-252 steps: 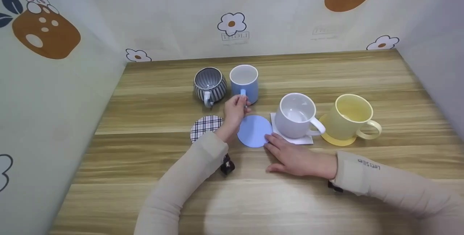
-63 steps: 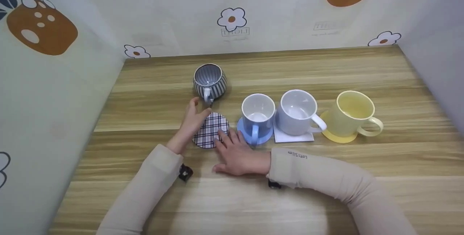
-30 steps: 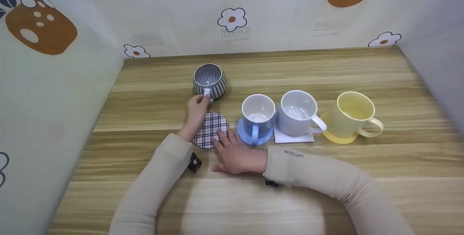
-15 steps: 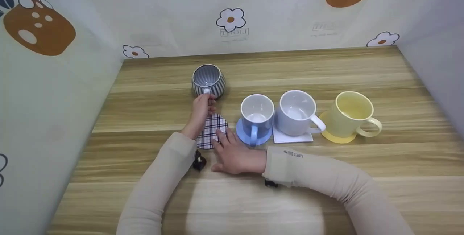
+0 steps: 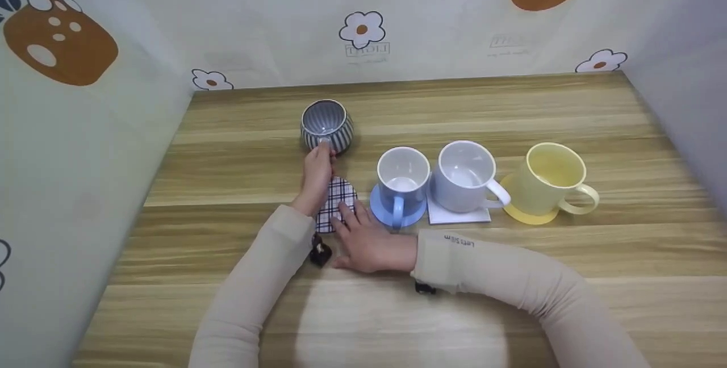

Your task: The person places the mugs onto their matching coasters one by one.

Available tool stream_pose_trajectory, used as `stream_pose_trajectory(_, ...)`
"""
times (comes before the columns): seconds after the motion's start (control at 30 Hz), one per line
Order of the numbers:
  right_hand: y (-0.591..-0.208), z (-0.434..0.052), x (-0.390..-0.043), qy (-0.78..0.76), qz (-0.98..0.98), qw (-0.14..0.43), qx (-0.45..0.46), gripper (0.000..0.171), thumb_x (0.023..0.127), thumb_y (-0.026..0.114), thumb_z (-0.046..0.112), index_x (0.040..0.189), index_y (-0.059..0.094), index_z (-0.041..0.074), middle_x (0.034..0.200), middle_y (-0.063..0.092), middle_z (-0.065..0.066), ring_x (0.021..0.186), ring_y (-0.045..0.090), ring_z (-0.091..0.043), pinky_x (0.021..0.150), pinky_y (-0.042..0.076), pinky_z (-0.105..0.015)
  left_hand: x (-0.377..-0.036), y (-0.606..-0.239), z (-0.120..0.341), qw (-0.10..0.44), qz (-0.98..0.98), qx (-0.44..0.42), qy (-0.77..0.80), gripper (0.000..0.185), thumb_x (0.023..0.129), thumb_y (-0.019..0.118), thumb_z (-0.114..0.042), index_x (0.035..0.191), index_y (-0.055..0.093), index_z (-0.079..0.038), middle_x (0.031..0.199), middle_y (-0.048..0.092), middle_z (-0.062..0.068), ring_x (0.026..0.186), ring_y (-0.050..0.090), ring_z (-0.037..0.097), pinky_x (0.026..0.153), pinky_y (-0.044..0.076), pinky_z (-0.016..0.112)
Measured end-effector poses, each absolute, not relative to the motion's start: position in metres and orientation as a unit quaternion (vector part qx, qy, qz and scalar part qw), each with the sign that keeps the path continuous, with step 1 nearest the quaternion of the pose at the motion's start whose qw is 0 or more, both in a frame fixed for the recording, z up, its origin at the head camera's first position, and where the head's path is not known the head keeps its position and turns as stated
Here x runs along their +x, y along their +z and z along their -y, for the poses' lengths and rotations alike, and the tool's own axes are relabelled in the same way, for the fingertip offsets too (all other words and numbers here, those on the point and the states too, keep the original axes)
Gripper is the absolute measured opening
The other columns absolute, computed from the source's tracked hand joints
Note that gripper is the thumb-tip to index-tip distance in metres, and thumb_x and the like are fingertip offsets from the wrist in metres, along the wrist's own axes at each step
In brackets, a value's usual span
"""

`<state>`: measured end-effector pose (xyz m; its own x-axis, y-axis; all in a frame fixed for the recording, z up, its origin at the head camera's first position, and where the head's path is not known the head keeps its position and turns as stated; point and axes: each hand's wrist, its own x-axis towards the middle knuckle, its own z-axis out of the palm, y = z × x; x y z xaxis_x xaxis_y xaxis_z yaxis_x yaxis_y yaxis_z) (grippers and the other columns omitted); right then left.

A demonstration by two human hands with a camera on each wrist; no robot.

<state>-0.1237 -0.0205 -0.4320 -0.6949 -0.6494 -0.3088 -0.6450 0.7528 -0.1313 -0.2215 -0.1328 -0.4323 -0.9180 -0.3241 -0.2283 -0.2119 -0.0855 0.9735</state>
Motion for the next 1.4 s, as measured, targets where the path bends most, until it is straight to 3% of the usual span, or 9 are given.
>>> stream_pose_trajectory(0.3,-0.433,0.021,-0.122,0.004,-0.918,0.160,-0.362,0.082,0.085,0.048,0.059,0.145,0.025,0.008,0.150,0.015,-0.020,0.136,0.012,-0.042,0.110,0.015,-0.048,-0.221,-0.434,0.130,0.077,0.653,0.214,-0.722,0.034,0.100,0.036,-0.026,0.071,0.044,-0.011,0.059,0.039,-0.005,0.046,0.031,0.004,0.045,0.026,0.018)
stream_pose_trajectory(0.77,-0.434,0.021,-0.122,0.002,-0.922,0.156,-0.355,0.082,0.085,0.048,0.059,0.145,0.025,0.008,0.150,0.015,-0.019,0.136,0.012,-0.042,0.110,0.017,-0.048,-0.211,-0.428,0.134,0.130,0.687,0.192,-0.689,0.037,0.100,0.035,-0.024,0.065,0.042,-0.014,0.064,0.039,-0.003,0.057,0.034,0.009,0.056,0.030,0.022)
stream_pose_trajectory(1.4,-0.434,0.020,-0.123,0.006,-0.920,0.162,-0.358,0.081,0.086,0.047,0.058,0.145,0.025,0.007,0.151,0.012,-0.019,0.136,0.011,-0.042,0.110,0.016,-0.048,-0.186,-0.422,0.144,0.142,0.688,0.163,-0.692,0.037,0.098,0.037,-0.019,0.062,0.041,-0.015,0.060,0.037,-0.005,0.051,0.030,0.007,0.050,0.025,0.020)
